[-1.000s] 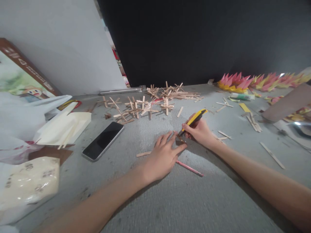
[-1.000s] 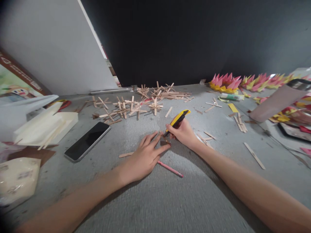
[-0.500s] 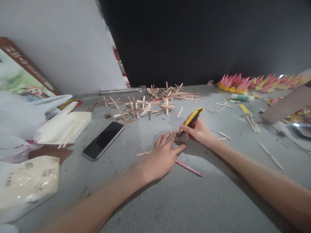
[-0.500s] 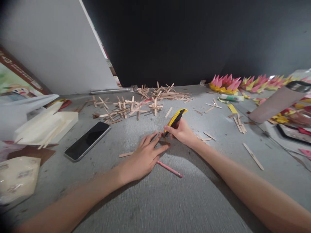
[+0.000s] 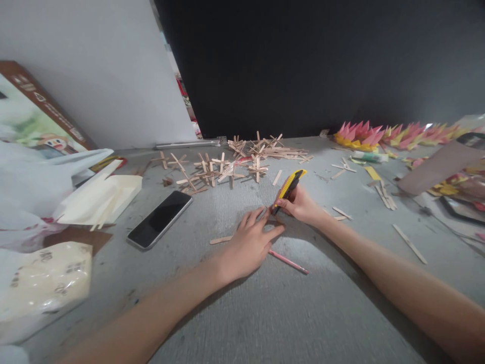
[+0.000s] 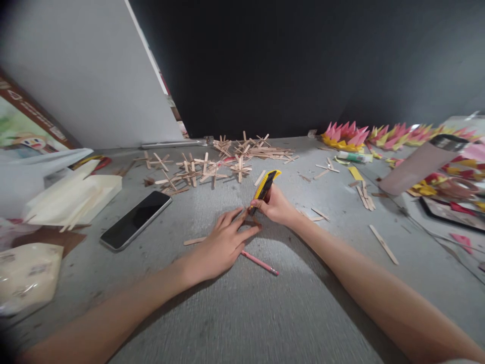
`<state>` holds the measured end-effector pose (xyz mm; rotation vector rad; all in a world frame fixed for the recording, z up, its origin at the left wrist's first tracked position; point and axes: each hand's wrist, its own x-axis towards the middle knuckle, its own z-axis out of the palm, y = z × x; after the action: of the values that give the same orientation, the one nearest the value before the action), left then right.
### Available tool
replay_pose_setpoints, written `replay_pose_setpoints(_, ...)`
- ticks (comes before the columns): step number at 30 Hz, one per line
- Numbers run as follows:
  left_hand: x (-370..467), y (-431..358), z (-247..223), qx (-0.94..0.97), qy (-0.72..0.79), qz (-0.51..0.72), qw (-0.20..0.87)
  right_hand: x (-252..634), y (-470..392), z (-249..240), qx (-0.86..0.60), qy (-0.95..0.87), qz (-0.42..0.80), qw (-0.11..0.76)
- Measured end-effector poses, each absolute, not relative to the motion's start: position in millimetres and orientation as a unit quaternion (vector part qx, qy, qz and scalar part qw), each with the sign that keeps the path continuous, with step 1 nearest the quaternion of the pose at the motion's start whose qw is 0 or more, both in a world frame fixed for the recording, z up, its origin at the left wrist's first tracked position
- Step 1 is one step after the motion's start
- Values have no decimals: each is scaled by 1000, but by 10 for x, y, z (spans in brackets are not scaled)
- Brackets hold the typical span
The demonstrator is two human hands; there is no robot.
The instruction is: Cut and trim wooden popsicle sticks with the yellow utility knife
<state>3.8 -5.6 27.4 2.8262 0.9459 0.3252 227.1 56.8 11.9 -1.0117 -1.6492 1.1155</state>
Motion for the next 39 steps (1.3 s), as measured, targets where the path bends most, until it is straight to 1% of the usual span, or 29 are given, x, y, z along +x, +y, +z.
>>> replay_pose_setpoints(7, 90, -172, 290, 936, 329, 117, 38, 2252, 526, 106, -401, -663, 446, 448)
replay_pose_setpoints(11, 60, -72, 287, 943, 306, 119, 62, 2275, 521, 82, -402, -660, 448, 449)
replay_pose_setpoints(15, -34, 125, 324, 959, 253, 91, 85, 2295, 519, 69, -399, -668, 429, 458)
replay_pose_setpoints(18, -52, 138, 361, 964, 245, 77, 68, 2287, 502, 75, -402, -674, 425, 451)
replay_pose_setpoints(20, -9, 53, 373, 962, 259, 75, 42, 2270, 486, 80, -413, -674, 413, 452)
replay_pose_setpoints(24, 133, -183, 352, 933, 345, 104, -2, 2235, 469, 78, -443, -664, 394, 456)
replay_pose_setpoints(28, 187, -269, 323, 924, 365, 110, 1, 2215, 456, 66, -469, -658, 385, 446)
replay_pose_setpoints(31, 170, -249, 313, 924, 366, 112, 10, 2214, 411, 63, -499, -641, 364, 456)
replay_pose_setpoints(35, 146, -215, 302, 928, 351, 118, 35, 2235, 329, 86, -468, -619, 422, 469)
replay_pose_setpoints(37, 137, -205, 292, 929, 347, 119, 43, 2248, 304, 109, -461, -602, 432, 489)
replay_pose_setpoints(39, 130, -201, 283, 929, 348, 120, 46, 2260, 294, 133, -471, -604, 431, 477)
